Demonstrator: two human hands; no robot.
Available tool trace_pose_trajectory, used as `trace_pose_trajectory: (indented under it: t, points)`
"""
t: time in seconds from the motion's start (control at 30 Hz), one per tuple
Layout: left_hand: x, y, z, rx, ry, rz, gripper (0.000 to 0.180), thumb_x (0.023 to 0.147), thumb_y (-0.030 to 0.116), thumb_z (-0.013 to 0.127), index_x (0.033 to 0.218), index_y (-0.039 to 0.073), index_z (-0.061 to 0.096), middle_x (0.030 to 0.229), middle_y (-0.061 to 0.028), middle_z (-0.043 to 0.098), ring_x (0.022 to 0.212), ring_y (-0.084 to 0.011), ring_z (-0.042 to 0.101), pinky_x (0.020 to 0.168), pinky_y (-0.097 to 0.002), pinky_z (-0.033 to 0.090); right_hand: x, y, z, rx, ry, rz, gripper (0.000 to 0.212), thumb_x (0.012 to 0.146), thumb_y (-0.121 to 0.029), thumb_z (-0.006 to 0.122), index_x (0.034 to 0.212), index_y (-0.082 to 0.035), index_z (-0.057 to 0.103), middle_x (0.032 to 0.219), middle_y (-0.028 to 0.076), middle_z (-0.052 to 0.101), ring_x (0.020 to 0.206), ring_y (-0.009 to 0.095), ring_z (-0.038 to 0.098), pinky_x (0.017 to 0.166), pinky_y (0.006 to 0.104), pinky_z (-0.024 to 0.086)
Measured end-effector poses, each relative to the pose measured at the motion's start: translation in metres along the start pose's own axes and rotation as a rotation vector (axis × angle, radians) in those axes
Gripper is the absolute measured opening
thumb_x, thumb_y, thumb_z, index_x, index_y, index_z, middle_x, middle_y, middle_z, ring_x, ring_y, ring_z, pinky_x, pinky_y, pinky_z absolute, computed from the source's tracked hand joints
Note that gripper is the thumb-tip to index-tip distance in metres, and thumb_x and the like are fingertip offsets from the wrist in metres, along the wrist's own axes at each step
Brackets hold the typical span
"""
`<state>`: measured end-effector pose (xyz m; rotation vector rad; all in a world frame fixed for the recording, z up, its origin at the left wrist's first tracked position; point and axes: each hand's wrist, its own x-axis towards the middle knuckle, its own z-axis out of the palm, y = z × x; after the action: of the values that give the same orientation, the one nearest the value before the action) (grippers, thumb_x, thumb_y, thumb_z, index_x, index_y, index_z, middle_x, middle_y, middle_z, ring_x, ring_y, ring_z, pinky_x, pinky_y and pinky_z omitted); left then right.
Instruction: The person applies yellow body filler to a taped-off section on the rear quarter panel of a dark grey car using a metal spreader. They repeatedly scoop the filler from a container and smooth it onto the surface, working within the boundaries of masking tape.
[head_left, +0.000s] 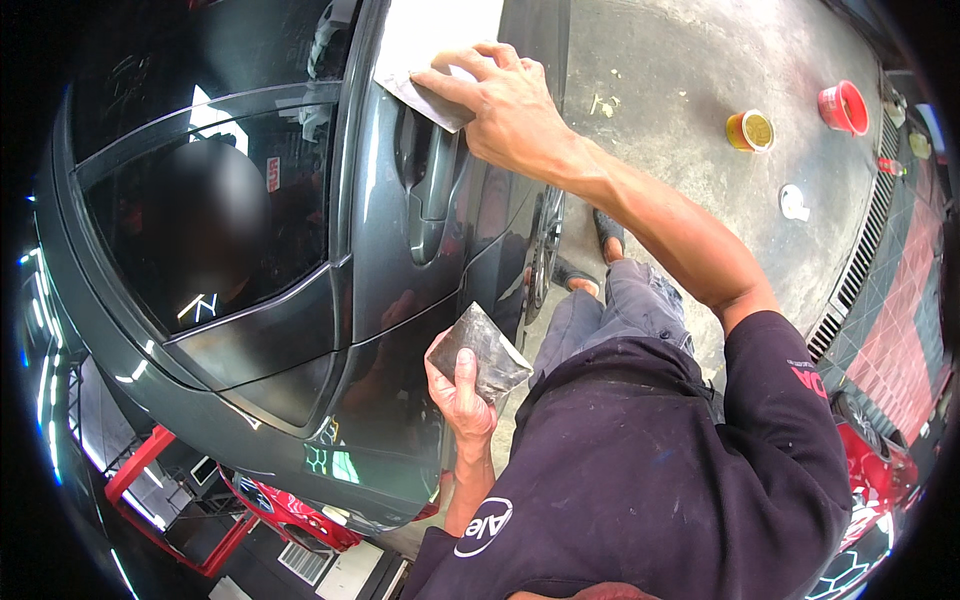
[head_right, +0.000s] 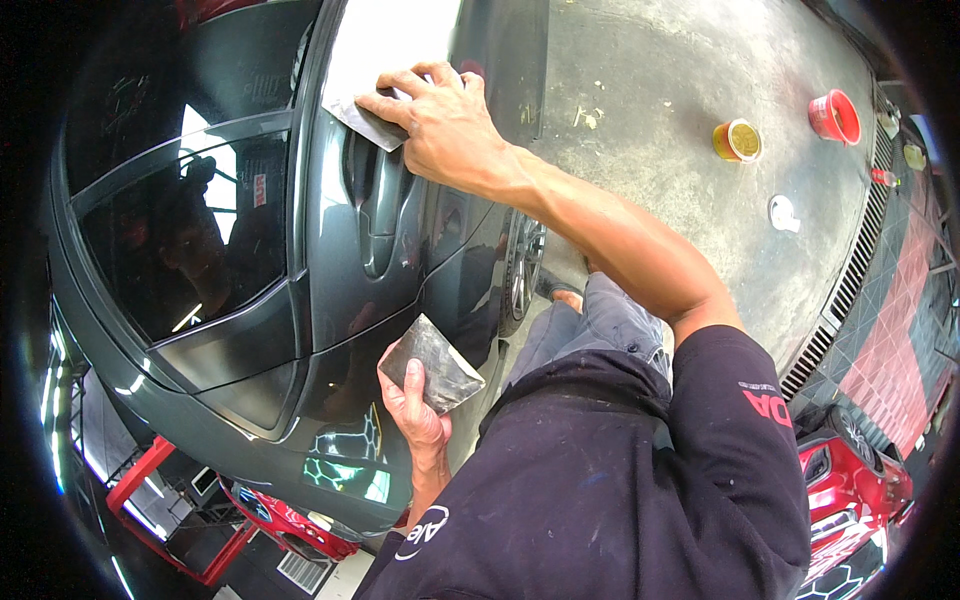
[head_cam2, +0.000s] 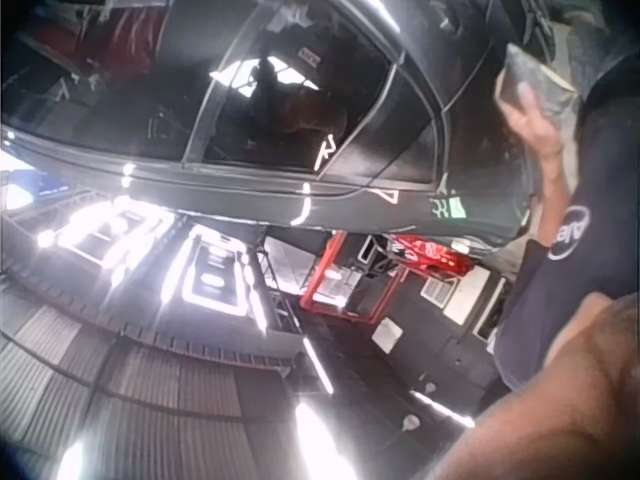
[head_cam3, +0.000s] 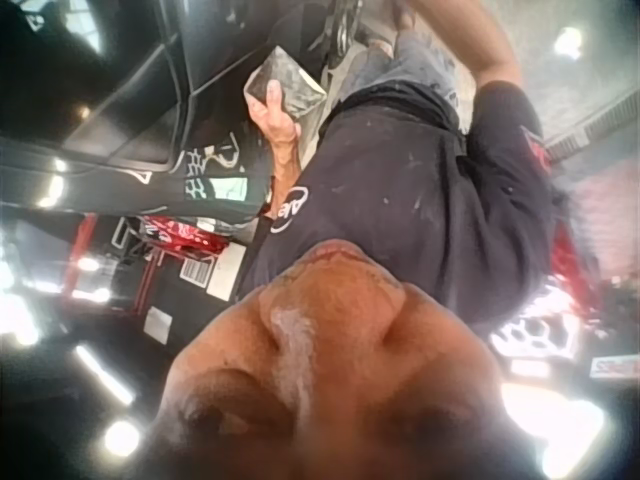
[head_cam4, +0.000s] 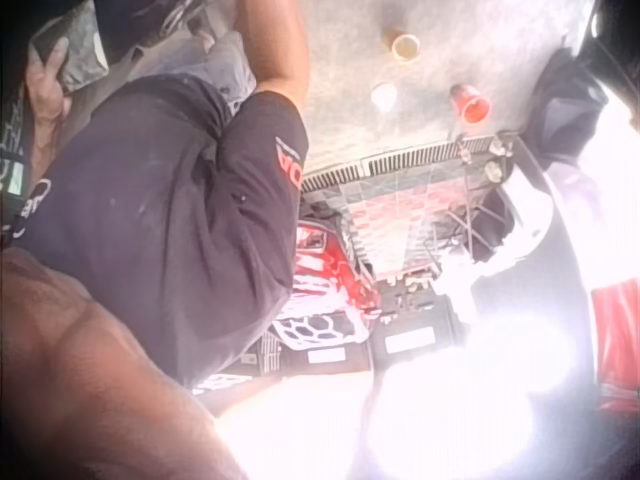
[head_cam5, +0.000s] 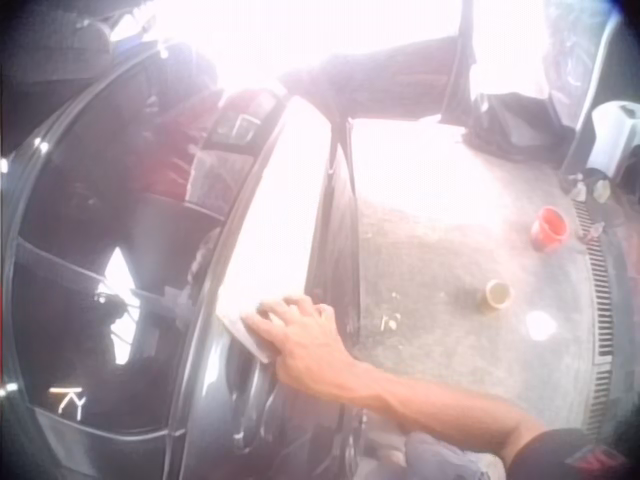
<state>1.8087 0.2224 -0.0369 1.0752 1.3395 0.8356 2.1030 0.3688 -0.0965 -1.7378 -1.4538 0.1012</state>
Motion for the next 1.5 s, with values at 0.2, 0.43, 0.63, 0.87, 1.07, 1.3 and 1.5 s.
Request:
trace_pose_trajectory:
  t: [0.2,0.43,0.63,0.87,1.07,1.3,1.5]
  points:
    - [-0.003,-0.001,-0.001,-0.008,0.043,0.009,0.031,0.100,0.008,0.062,0.129,-0.002,0.058,0.116,-0.0092,0.066,0.104,-0.0158,0.063,0.097,-0.0316,0.050,0.012,0.011,-0.016,-0.057,0.111,0.062,0.057,0.080,-0.006,0.062,0.133,-0.028,0.070,0.138,0.001,0.064,0.132,0.032,0.051,0.100,0.0545,0.040]
    - [-0.007,-0.002,-0.002,-0.030,0.045,0.007,0.031,0.100,0.009,0.062,0.130,-0.002,0.058,0.116,-0.0088,0.066,0.104,-0.0156,0.062,0.096,-0.0311,0.050,0.064,0.024,-0.022,0.064,0.121,0.284,0.052,0.089,-0.009,0.051,0.137,-0.017,0.067,0.143,0.011,0.059,0.131,0.039,0.048,0.105,0.0576,0.037]
    - [-0.006,0.000,0.001,-0.033,0.044,0.009,0.031,0.100,0.008,0.062,0.130,-0.002,0.058,0.116,-0.0086,0.066,0.103,-0.0156,0.062,0.096,-0.0311,0.050,0.059,0.024,-0.009,0.014,0.179,0.236,0.051,0.088,-0.012,0.054,0.135,-0.022,0.069,0.140,0.007,0.062,0.130,0.036,0.050,0.100,0.0589,0.037]
    - [-0.006,-0.001,0.001,-0.038,0.040,0.001,0.032,0.101,0.008,0.062,0.130,-0.002,0.057,0.116,-0.0087,0.065,0.104,-0.0158,0.062,0.096,-0.0311,0.050,0.027,-0.002,0.007,-0.099,0.205,0.116,0.050,0.083,-0.011,0.062,0.130,-0.026,0.072,0.133,0.003,0.066,0.125,0.033,0.054,0.093,0.0586,0.039]
    - [-0.007,-0.005,-0.004,-0.036,0.040,0.014,0.031,0.100,0.006,0.062,0.130,0.001,0.057,0.117,-0.0091,0.066,0.104,-0.0171,0.064,0.096,-0.0330,0.052,0.005,-0.024,0.003,-0.136,0.120,0.093,0.063,0.076,-0.002,0.067,0.134,-0.026,0.067,0.135,0.002,0.062,0.130,0.034,0.049,0.094,0.0537,0.038]
    - [-0.009,-0.009,-0.006,-0.043,0.056,0.015,0.031,0.100,0.005,0.061,0.130,0.002,0.057,0.116,-0.0093,0.067,0.104,-0.0180,0.065,0.096,-0.0341,0.053,-0.011,-0.034,-0.010,-0.011,0.020,0.119,0.067,0.075,0.001,0.066,0.135,-0.030,0.067,0.139,0.000,0.061,0.133,0.033,0.048,0.103,0.0548,0.038]
    - [-0.009,-0.005,-0.005,-0.039,0.045,0.022,0.031,0.101,0.007,0.062,0.130,-0.002,0.058,0.117,-0.0092,0.066,0.104,-0.0157,0.063,0.097,-0.0317,0.050,0.036,0.048,0.004,-0.015,0.221,0.176,0.052,0.085,-0.011,0.061,0.133,-0.028,0.071,0.138,0.000,0.064,0.131,0.033,0.050,0.100,0.0553,0.039]
